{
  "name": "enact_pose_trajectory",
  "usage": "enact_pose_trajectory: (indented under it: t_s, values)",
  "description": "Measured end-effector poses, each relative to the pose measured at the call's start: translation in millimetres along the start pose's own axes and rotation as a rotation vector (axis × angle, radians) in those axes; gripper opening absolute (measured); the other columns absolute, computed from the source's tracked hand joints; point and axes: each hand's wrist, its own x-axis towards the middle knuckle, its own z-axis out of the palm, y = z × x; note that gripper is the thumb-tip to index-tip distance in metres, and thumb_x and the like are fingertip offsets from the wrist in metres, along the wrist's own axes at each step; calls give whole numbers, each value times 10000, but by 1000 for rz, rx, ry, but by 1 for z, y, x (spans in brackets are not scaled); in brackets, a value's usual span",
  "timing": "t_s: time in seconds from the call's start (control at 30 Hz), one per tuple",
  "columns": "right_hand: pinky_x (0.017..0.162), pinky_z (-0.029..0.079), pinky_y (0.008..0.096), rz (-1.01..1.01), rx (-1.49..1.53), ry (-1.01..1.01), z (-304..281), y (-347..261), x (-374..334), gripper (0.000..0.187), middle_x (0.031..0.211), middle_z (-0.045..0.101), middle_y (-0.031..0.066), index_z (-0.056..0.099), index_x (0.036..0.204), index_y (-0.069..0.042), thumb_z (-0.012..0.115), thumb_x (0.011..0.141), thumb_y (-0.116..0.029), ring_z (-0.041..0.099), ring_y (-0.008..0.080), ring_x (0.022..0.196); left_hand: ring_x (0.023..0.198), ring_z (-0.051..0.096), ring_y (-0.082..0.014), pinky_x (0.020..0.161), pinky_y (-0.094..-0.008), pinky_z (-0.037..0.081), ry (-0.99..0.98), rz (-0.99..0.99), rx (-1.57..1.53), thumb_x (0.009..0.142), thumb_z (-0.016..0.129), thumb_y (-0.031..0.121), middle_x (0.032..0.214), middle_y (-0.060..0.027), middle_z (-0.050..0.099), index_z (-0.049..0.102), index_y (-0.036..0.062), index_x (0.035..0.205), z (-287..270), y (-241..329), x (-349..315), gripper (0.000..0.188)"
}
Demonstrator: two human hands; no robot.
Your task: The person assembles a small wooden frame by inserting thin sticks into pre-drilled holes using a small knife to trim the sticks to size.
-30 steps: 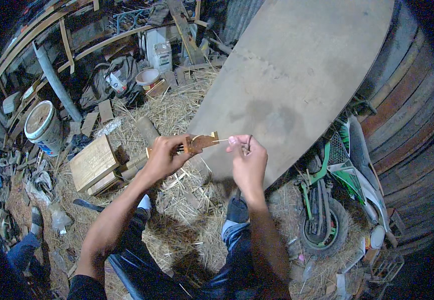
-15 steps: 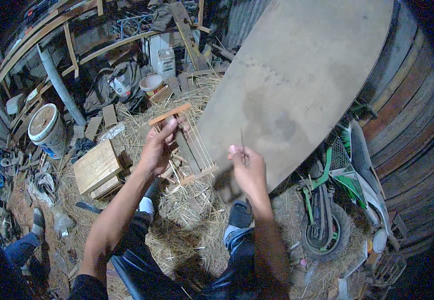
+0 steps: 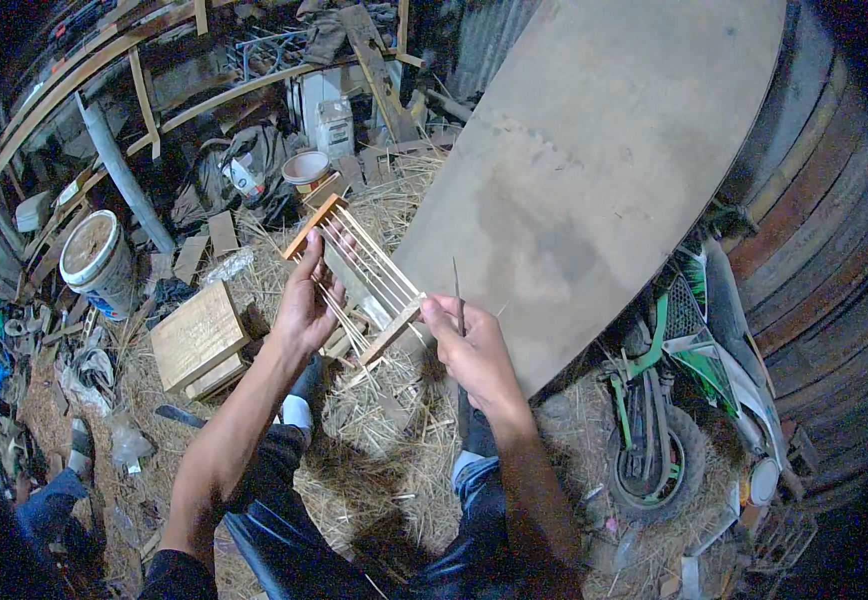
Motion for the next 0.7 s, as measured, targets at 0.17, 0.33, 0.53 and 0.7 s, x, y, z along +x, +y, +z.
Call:
enact_pose_trajectory:
  t_s: [0.17, 0.33, 0.53, 0.7]
  values:
    - [387, 222, 188, -71, 33, 89, -1, -2, -1, 320, 551, 424, -80, 584, 1064, 36, 557, 916, -247, 332, 2, 442, 885, 623, -181, 841, -347, 503, 31, -79, 252, 863, 509, 564, 1057, -101, 594, 560, 51, 1159, -1, -10, 1, 595]
    - [480, 420, 249, -500, -413, 395, -16, 9, 15, 251, 591, 556, -15, 618, 919, 64, 540, 865, -168, 507, 90, 502, 745, 658, -229, 732, -402, 514, 23, -507, 1138, 826, 479, 663, 923, -186, 624, 582, -20, 1088, -9, -4, 1, 739]
    - [543, 452, 332, -332, -790, 206, -42, 12, 21, 282, 603, 562, 129, 632, 861, 52, 610, 765, -212, 575, 124, 542, 991, 610, -295, 883, -377, 465, -421, 212, 1663, 733, 732, 447, 1082, -177, 614, 558, -21, 1106, 12, 3, -22, 623]
    - [581, 490, 291, -274, -391, -34, -47, 21, 29, 200, 669, 628, 81, 649, 888, 40, 577, 810, -130, 612, 115, 622, 1074, 564, -265, 931, -370, 442, -729, 268, 1575, 664, 807, 346, 1144, -151, 591, 496, 4, 1227, -6, -21, -15, 728]
